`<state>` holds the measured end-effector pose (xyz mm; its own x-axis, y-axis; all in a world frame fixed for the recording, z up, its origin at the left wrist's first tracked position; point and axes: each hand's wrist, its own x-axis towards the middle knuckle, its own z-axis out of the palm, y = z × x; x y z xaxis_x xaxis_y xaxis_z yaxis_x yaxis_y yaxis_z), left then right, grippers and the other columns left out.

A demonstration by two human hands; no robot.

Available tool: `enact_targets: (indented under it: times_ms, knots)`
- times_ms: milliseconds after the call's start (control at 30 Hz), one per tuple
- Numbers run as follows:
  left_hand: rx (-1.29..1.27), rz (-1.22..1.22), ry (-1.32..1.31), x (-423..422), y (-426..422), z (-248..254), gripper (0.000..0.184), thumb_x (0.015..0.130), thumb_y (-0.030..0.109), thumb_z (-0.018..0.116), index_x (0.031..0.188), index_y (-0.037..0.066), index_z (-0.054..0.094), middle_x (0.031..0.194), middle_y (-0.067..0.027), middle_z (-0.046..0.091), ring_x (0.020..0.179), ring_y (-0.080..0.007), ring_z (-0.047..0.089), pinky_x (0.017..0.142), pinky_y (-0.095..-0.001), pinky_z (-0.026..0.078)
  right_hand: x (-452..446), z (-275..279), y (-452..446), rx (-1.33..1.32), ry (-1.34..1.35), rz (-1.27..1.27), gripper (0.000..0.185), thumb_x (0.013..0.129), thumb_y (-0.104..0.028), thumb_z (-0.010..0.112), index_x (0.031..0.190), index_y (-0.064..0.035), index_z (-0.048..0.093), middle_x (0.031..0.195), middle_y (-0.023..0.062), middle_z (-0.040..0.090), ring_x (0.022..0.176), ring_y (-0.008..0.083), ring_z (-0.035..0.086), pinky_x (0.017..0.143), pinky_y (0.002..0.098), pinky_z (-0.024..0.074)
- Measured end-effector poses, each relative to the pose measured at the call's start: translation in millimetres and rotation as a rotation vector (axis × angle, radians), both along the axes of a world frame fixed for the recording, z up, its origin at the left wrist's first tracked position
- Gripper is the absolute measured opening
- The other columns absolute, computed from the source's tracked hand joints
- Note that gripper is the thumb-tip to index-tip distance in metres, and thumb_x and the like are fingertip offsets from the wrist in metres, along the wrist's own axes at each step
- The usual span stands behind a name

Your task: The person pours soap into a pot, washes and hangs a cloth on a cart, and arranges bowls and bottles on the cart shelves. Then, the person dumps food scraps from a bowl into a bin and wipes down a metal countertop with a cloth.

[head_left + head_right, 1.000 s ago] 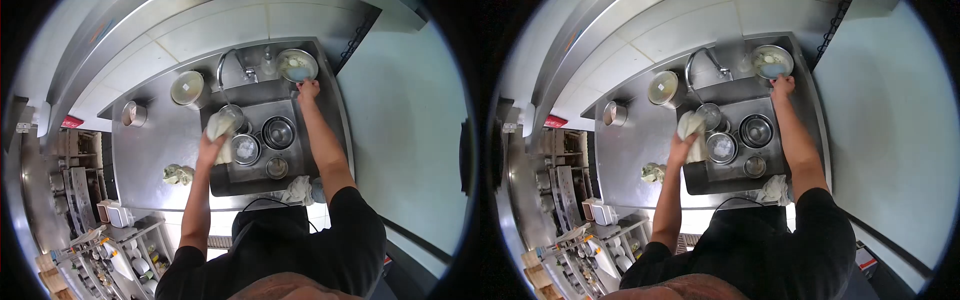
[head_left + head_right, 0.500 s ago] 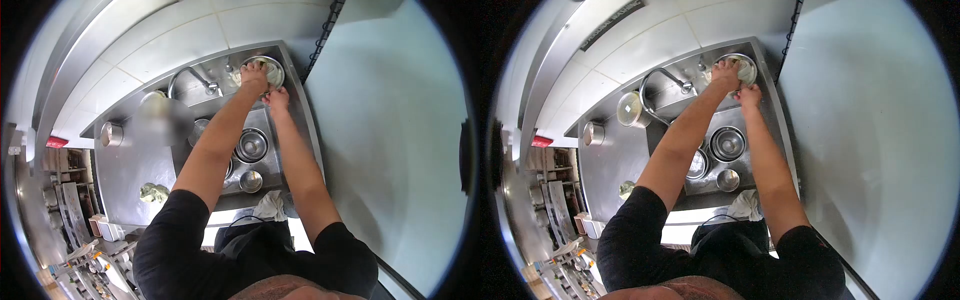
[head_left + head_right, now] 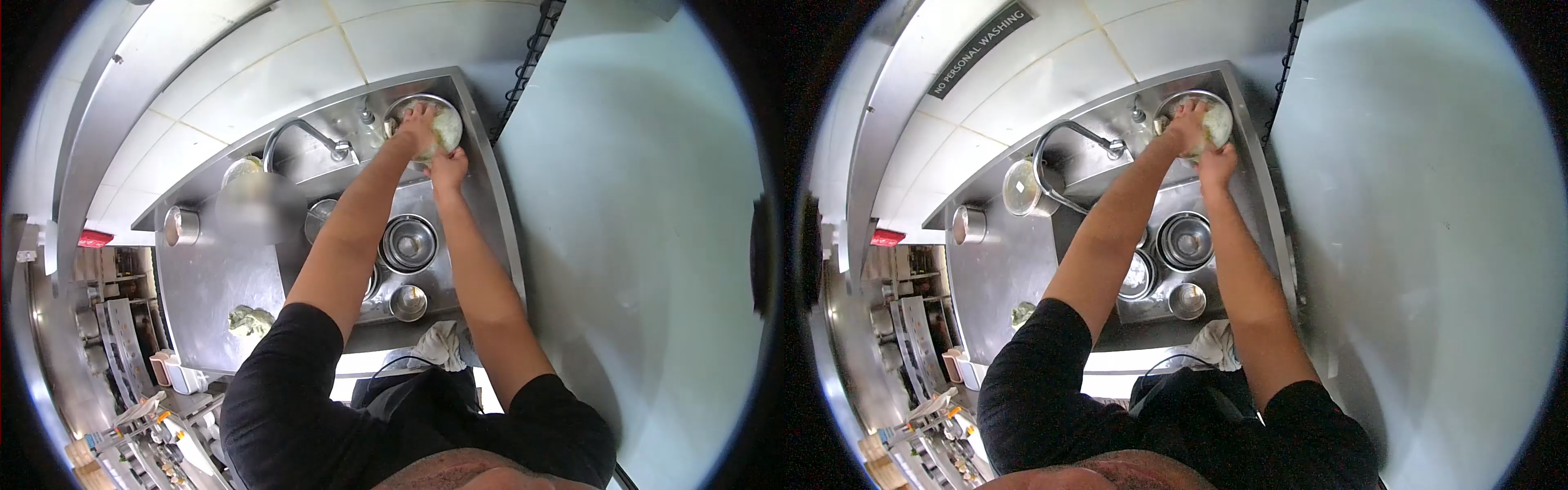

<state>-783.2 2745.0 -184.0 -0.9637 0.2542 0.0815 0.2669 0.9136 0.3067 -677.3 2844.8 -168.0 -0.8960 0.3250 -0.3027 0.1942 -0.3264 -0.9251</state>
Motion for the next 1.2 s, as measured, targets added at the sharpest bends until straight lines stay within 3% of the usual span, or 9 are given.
enact_targets:
  times_ms: [167,400,633,700,767,867,900,1033,1200]
  knots:
    - [0.556,0.259,-0.127,9,-9,36,0.037,0.099,0.016,0.053,0.132,0.001,0.058,0.126,-0.0219,0.066,0.117,-0.0356,0.064,0.098,-0.0436,0.051,-5,3,11,-0.041,-0.082,0.046,0.009,0.096,-0.014,0.058,0.096,-0.0065,0.054,0.077,0.0047,0.057,0.059,0.0142,0.056,0.048,0.0319,0.0548]
    - [1.905,0.308,-0.237,35,-23,79,0.033,0.105,0.015,0.050,0.132,-0.003,0.056,0.117,-0.0156,0.070,0.105,-0.0281,0.069,0.093,-0.0412,0.056,-6,3,7,-0.149,-0.114,-0.036,0.022,0.100,-0.027,0.063,0.096,-0.0079,0.052,0.076,0.0040,0.054,0.064,0.0142,0.054,0.053,0.0364,0.0581]
    - [2.474,-0.130,-0.406,96,-53,90,0.041,0.105,0.031,0.045,0.131,0.003,0.060,0.124,-0.0161,0.068,0.113,-0.0321,0.067,0.099,-0.0475,0.055,47,32,8,0.428,0.145,-0.036,0.047,0.099,-0.048,0.063,0.120,-0.0060,0.054,0.104,0.0073,0.060,0.087,0.0173,0.058,0.077,0.0344,0.0550]
    - [2.614,-0.214,-0.445,117,-59,87,0.046,0.102,0.035,0.045,0.132,0.003,0.060,0.128,-0.0174,0.066,0.118,-0.0341,0.064,0.102,-0.0485,0.053,60,73,-11,0.049,0.085,0.082,0.057,0.099,-0.052,0.061,0.132,-0.0064,0.050,0.119,0.0097,0.059,0.103,0.0202,0.058,0.087,0.0378,0.0528]
    - [2.634,-0.155,-0.489,142,-64,83,0.047,0.102,0.034,0.043,0.134,0.003,0.059,0.129,-0.0180,0.066,0.118,-0.0353,0.064,0.103,-0.0493,0.052,65,87,-23,-0.257,0.037,0.234,0.076,0.098,-0.059,0.059,0.150,-0.0076,0.039,0.142,0.0112,0.051,0.123,0.0233,0.055,0.101,0.0445,0.0480]
    - [2.621,-0.005,-0.571,187,-74,81,0.049,0.102,0.032,0.042,0.138,0.002,0.055,0.131,-0.0188,0.065,0.118,-0.0367,0.064,0.105,-0.0498,0.051,70,82,-41,-0.354,0.156,0.341,0.091,0.096,-0.060,0.060,0.159,-0.0051,0.024,0.151,0.0191,0.041,0.136,0.0279,0.047,0.107,0.0440,0.0437]
    - [2.593,0.066,-0.582,197,-79,72,0.049,0.102,0.032,0.042,0.138,0.002,0.055,0.131,-0.0186,0.065,0.118,-0.0362,0.064,0.105,-0.0492,0.051,70,82,-49,-0.419,0.172,0.265,0.076,0.097,-0.053,0.064,0.151,-0.0038,0.041,0.143,0.0148,0.050,0.128,0.0253,0.053,0.106,0.0386,0.0436]
    - [2.533,0.229,-0.498,215,-78,48,0.041,0.105,0.029,0.047,0.135,0.002,0.057,0.126,-0.0150,0.067,0.114,-0.0289,0.066,0.099,-0.0423,0.055,66,59,-76,-0.152,0.246,0.160,0.041,0.092,-0.034,0.077,0.115,-0.0023,0.066,0.115,0.0086,0.068,0.104,0.0242,0.062,0.096,0.0345,0.0464]
    - [2.001,0.702,-0.178,212,-96,18,0.037,0.110,0.033,0.040,0.134,0.008,0.055,0.124,-0.0121,0.066,0.108,-0.0284,0.067,0.097,-0.0419,0.055,81,50,-99,0.434,0.382,0.257,0.044,0.087,-0.030,0.080,0.119,-0.0032,0.066,0.114,0.0167,0.067,0.107,0.0281,0.063,0.095,0.0384,0.0487]
